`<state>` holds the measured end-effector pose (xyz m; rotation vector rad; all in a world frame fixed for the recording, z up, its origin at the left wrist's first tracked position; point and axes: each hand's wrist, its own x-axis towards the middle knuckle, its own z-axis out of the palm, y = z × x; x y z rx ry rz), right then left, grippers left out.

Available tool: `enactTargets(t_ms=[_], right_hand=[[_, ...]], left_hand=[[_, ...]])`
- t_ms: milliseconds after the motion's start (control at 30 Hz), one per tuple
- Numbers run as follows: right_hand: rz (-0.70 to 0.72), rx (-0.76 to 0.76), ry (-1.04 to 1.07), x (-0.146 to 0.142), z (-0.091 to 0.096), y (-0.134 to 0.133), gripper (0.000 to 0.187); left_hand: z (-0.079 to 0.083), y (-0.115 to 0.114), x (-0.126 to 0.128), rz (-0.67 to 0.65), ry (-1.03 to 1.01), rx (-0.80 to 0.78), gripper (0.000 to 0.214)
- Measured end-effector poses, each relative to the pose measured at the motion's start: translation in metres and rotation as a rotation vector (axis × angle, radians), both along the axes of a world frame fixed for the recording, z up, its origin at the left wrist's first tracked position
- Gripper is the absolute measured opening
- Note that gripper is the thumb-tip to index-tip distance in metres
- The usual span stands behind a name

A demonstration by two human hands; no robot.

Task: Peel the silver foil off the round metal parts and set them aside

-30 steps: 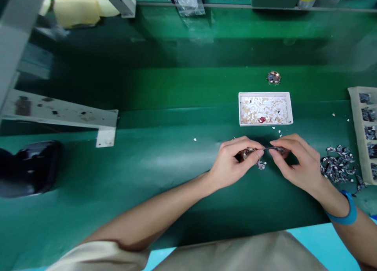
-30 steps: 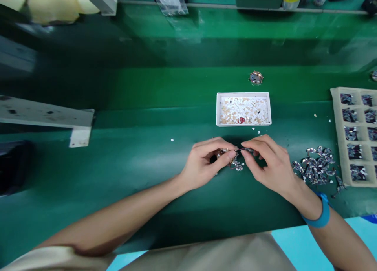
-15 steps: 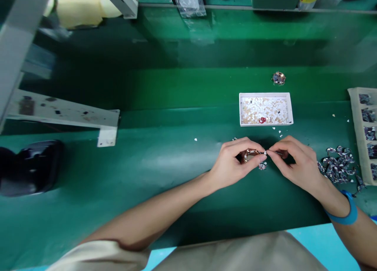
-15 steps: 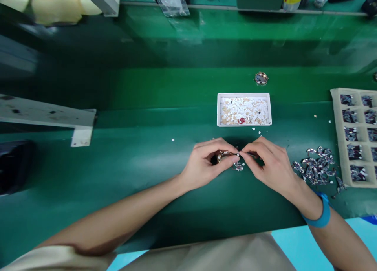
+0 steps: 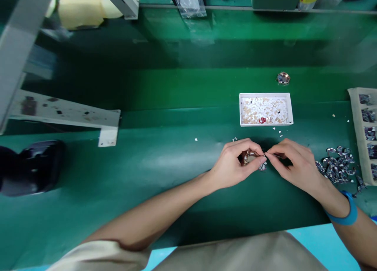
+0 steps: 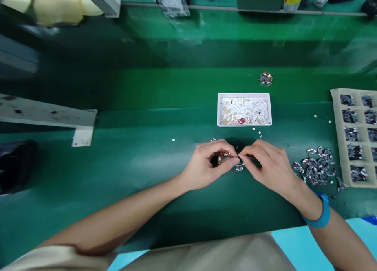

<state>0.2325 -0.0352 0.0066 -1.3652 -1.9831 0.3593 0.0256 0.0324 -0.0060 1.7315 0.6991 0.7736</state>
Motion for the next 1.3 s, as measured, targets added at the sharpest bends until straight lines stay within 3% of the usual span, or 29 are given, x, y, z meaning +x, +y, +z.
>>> enactTargets(t_ms=[300, 467, 1167, 1300], right_hand=[[0.006, 0.035, -0.013, 0.0001, 0.0019, -0.0007, 0.008], [-0.019, 0.044, -0.004, 0.0002, 0.0046, 0.0003, 0.008], [0.039, -0.004, -0.044, 0.0032, 0.0039, 0.0007, 0.004], [0.038, -0.022, -0.023, 0.0027, 0.0041, -0.0001, 0.006]], left_hand=[[0.0023, 0.0008, -0.0012, -0.056, -0.006, -0.039, 0.010], [0.0027, 0.0000, -0.0020, -0.017, -0.018, -0.093, 0.008], [0.0015, -0.0016, 0.0014, 0.008, -0.004, 0.057, 0.010], [0.0021, -0.0014, 0.0020, 0.082, -0.055, -0.088, 0.009]])
